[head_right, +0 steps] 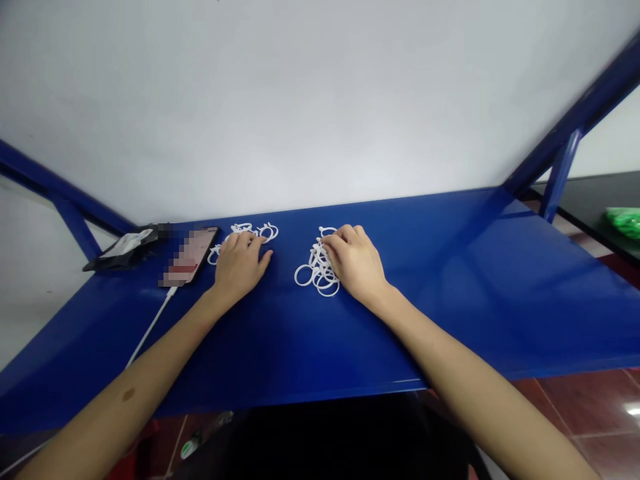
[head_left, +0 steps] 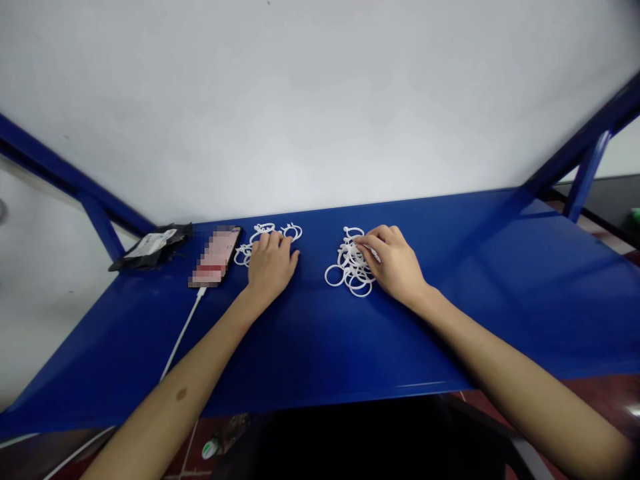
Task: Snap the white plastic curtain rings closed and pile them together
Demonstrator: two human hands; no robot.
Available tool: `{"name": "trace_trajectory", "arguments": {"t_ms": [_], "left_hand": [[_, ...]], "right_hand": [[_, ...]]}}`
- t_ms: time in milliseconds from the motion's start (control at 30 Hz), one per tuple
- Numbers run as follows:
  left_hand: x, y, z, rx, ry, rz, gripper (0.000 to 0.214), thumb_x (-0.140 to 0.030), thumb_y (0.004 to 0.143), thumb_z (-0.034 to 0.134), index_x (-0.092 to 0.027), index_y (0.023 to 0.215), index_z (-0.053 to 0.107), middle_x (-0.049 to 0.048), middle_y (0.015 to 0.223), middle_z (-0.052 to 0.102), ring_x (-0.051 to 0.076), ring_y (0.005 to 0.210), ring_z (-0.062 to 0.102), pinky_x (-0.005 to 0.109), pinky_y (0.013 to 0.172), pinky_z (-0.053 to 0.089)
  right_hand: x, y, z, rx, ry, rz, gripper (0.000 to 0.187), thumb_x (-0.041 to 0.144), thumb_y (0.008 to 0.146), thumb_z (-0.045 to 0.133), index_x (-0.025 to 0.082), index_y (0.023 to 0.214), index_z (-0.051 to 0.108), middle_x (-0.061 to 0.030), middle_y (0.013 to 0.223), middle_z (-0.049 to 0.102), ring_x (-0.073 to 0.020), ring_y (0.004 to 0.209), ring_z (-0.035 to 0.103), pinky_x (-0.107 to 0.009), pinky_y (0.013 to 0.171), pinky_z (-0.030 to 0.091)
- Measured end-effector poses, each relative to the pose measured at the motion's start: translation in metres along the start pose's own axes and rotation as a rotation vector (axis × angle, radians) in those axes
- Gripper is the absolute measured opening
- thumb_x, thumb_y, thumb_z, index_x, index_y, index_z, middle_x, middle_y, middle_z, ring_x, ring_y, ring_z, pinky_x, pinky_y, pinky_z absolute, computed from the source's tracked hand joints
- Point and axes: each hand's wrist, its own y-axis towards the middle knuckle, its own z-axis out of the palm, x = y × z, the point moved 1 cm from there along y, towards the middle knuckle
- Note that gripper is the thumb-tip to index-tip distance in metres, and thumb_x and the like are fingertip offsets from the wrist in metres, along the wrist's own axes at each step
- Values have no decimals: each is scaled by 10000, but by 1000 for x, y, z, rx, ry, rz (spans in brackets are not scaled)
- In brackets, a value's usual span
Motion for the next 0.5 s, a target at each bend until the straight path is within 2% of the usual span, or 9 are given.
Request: {"name": "trace_trajectory", "arguments": {"t_ms": [133, 233, 333, 433, 500], "left_hand": [[11, 16, 12, -53, 50, -20, 238, -309, 973, 500, -171, 988, 693, 154, 1027, 636, 341, 1011, 513, 442, 803, 378], [14, 14, 11, -122, 102, 22, 223, -281, 978, 506, -175, 902, 688, 125, 963, 654, 312, 950, 525, 413, 752, 355], [6, 2, 1, -236, 126, 137, 197, -277, 974, 533, -179, 877, 675, 99, 874, 660, 278, 870, 535, 399, 726, 332], [-11, -16, -15, -372, 69, 315, 163, -260, 974, 549, -192, 870, 655, 47, 727, 636, 223, 758, 535, 380, 712, 324], [-25, -26, -24, -436, 8, 460, 86, -214, 965, 565, -191, 948, 646, 7, 668, 622, 181, 682, 524, 362, 706, 337]], "right_hand": [[-5, -1, 5, 9, -28, 25, 242, 255, 986, 530, 169, 1136, 699, -124, 1024, 643, -258, 915, 514, -408, 804, 500], [-1, -1, 3, -15, -23, 24, 243, 269, 986, 531, 171, 1139, 694, -122, 1031, 639, -266, 936, 517, -421, 830, 499], [9, -2, -1, -20, 23, -2, 249, 287, 996, 519, 174, 1149, 679, -124, 1043, 647, -273, 964, 527, -433, 854, 493], [23, -4, -5, 4, 126, -22, 261, 318, 1003, 517, 168, 1169, 652, -117, 1046, 670, -266, 971, 557, -433, 864, 492], [31, -6, -5, 36, 227, -35, 270, 333, 999, 534, 160, 1183, 630, -96, 1001, 690, -247, 948, 595, -418, 864, 498]]}}
